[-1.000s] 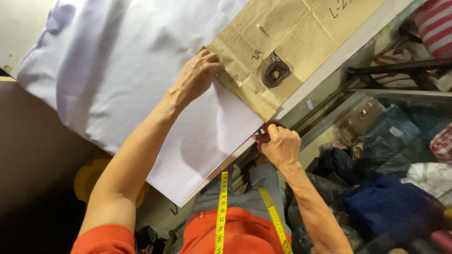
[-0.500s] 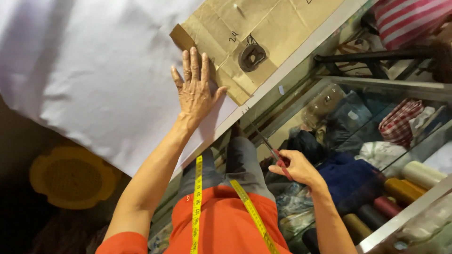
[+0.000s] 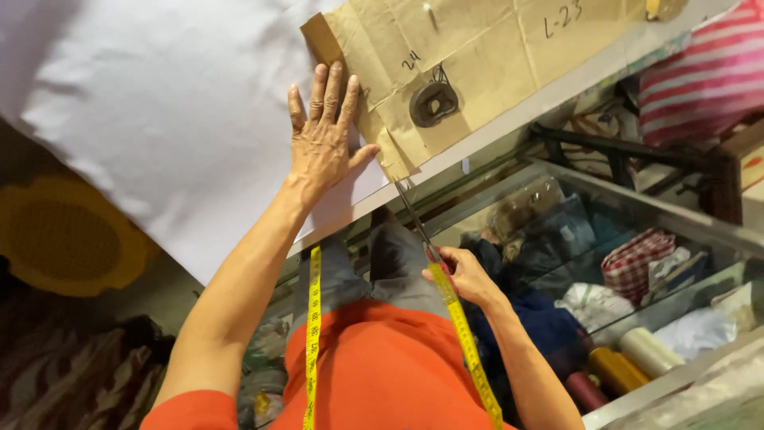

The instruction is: The person uses shears to cut a white fabric along the edge of a brown paper pattern placed on a table. The person holds the pattern steady with one hand while cutting with the other, following the pattern's outline.

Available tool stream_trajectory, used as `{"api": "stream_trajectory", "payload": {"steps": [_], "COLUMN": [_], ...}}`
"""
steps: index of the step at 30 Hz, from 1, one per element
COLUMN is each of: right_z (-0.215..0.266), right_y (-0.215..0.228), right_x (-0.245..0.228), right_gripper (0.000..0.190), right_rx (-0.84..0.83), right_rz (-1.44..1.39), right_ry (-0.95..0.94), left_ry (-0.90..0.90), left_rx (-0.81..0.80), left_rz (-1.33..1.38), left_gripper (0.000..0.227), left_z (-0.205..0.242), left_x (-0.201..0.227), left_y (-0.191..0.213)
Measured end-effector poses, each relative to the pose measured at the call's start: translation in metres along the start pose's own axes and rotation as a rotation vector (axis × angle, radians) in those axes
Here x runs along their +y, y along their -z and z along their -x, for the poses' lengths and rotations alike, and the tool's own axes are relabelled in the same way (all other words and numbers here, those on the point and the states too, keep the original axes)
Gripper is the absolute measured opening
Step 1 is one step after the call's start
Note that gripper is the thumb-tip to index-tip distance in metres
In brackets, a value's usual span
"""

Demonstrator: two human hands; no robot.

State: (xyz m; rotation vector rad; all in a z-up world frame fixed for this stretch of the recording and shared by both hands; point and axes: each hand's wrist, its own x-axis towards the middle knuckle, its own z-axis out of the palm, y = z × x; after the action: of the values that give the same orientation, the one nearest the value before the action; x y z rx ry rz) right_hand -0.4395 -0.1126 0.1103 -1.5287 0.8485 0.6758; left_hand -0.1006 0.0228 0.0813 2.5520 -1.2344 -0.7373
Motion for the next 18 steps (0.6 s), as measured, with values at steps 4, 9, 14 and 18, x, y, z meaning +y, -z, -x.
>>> {"api": "stream_trajectory", "payload": {"steps": [4, 9, 14, 18], "right_z": [-0.003, -0.011, -0.015, -0.015], "right_y": [0.009, 0.007, 0.006, 0.006], "right_x": [-0.016, -0.001, -0.005, -0.009], "right_gripper": [0.052, 0.053, 0.037, 0.052], "right_rx": [-0.033, 0.003, -0.077, -0.116], "right_rz": [0.007, 0.113, -0.07, -0.121], "right_ry": [0.044, 0.037, 0.052, 0.03], "left_ry": [0.023, -0.03, -0.011, -0.015], "left_rx": [-0.014, 0.052, 0.011, 0.015], "left_rz": [0.004, 0.033, 0.05, 0.064], "left_gripper": [0.11, 0.107, 0.107, 0.102], "left_z": [-0.001, -0.001, -0.001, 0.0], "left_x": [-0.002, -0.005, -0.006, -0.006], "left_y": [-0.003, -0.007, -0.005, -0.002]}}
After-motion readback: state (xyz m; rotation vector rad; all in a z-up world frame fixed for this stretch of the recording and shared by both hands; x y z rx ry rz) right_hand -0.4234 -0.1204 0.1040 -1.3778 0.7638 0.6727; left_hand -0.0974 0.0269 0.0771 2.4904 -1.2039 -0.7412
